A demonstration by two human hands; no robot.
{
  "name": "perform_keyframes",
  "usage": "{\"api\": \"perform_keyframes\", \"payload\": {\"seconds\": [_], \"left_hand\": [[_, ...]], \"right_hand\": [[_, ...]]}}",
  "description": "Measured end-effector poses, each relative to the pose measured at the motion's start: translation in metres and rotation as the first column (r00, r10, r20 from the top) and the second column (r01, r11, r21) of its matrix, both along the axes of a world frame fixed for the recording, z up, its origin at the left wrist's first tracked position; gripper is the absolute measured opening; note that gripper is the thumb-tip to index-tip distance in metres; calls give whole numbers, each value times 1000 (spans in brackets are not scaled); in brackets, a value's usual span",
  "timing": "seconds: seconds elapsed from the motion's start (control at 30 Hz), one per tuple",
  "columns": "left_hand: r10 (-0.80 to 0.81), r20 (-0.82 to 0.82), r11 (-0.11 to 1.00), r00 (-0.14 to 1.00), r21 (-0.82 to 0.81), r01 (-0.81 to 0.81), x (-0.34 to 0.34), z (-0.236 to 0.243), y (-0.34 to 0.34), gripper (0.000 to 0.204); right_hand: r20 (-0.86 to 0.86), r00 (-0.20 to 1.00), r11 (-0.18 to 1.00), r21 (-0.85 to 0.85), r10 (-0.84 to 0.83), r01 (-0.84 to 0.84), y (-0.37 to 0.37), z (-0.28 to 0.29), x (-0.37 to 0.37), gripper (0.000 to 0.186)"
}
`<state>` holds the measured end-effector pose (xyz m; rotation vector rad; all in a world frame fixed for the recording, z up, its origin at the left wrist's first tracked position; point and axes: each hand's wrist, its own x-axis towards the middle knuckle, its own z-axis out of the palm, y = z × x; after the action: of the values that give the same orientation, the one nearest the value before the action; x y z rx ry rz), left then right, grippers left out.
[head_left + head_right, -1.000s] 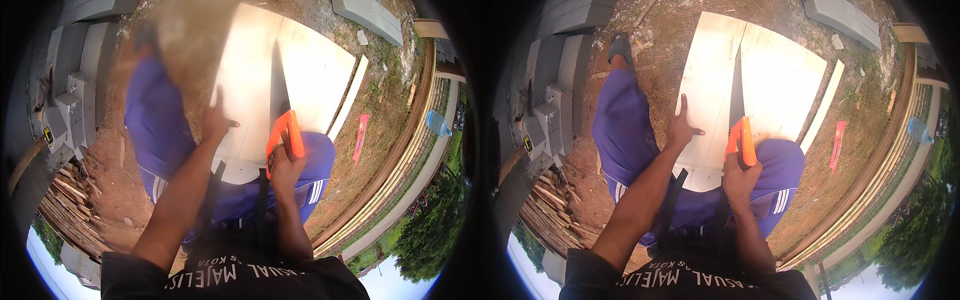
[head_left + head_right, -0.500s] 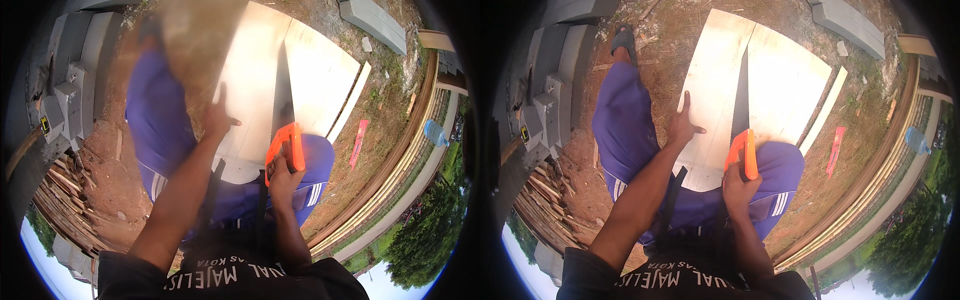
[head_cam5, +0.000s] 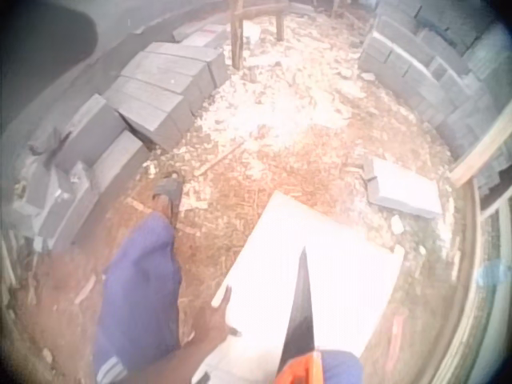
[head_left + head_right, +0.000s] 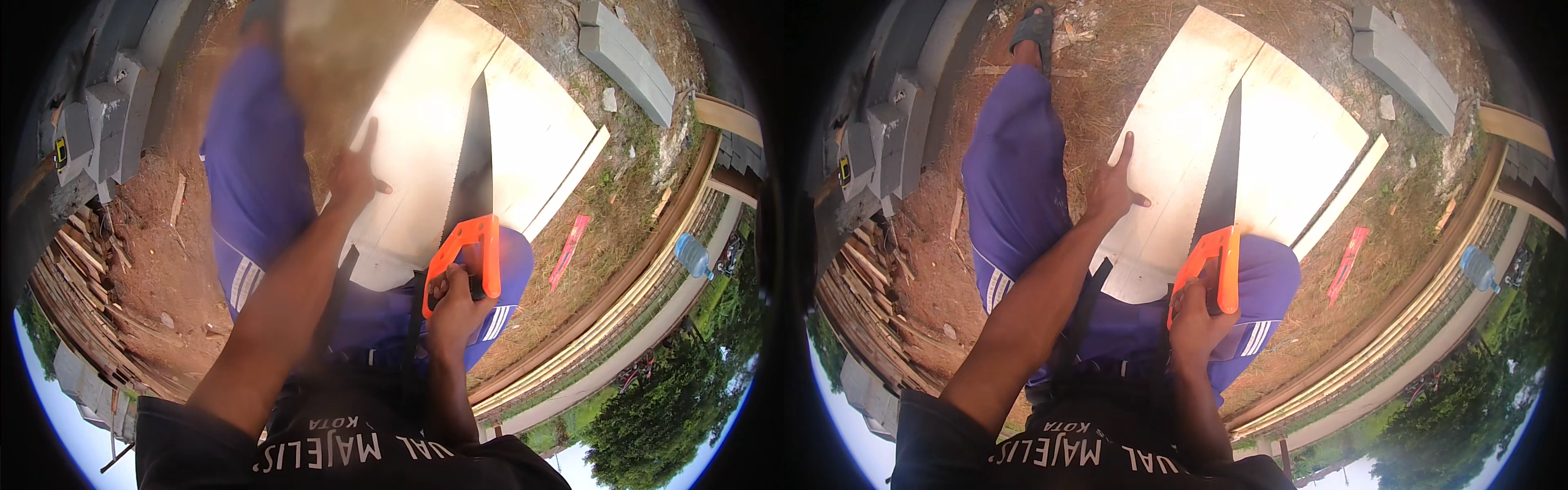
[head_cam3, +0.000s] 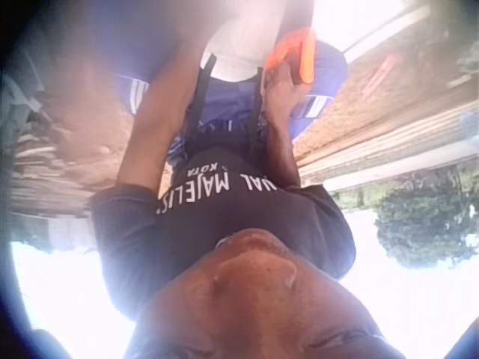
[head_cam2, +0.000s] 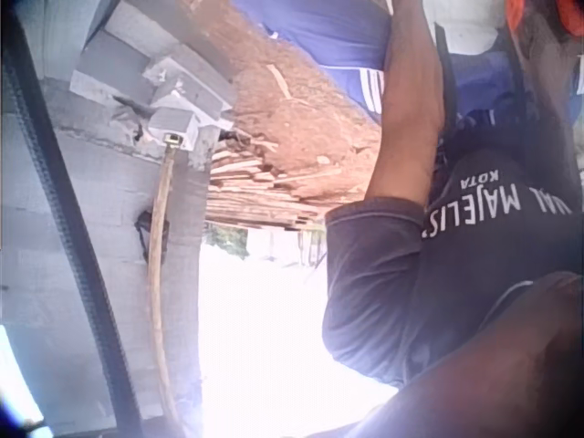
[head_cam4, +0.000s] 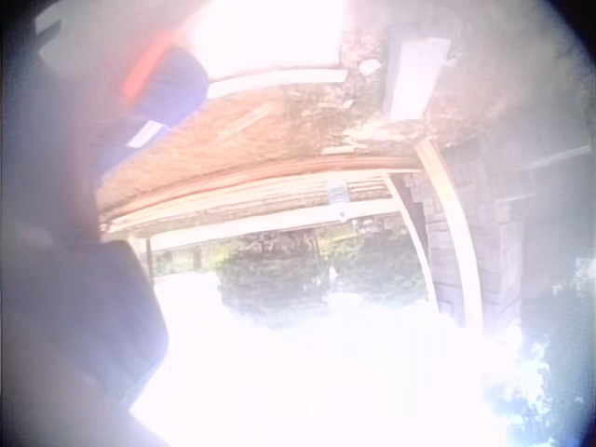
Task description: The person uses a hand saw to cut a long plank of wood placed on the ground. They hold the wood steady with their left hand and saw with their right hand, generating sawdust as they progress through the cut.
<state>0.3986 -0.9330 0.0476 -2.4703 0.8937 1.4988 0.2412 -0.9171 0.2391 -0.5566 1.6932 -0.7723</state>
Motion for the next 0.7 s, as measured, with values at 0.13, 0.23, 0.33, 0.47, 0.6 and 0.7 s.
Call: {"api": "perform_keyframes", "payload": {"seconds": [0.13,0.23,0.33,0.47,0.6,0.7], "left_hand": [[17,-11,997,1000,-70,-17,2,-9,10,142],[3,22,999,1000,-42,-2,-5,0,2,142],[-3,57,992,998,-125,10,3,-26,26,144],[-75,90,996,993,-42,79,-3,-12,6,146],[-53,77,991,996,-116,62,1,-25,20,147],[-74,39,992,996,-96,78,-5,-14,8,147]], "right_hand": [[-91,985,985,-78,148,-155,-125,-120,32,13],[-87,988,992,29,127,-125,-167,-114,38,24],[-89,992,993,90,84,-76,-106,-62,30,9],[-51,996,996,35,79,-77,-23,10,-11,59],[-104,983,983,119,152,-139,-99,-43,22,31],[-112,967,973,50,229,-224,-166,-107,29,24]]}}
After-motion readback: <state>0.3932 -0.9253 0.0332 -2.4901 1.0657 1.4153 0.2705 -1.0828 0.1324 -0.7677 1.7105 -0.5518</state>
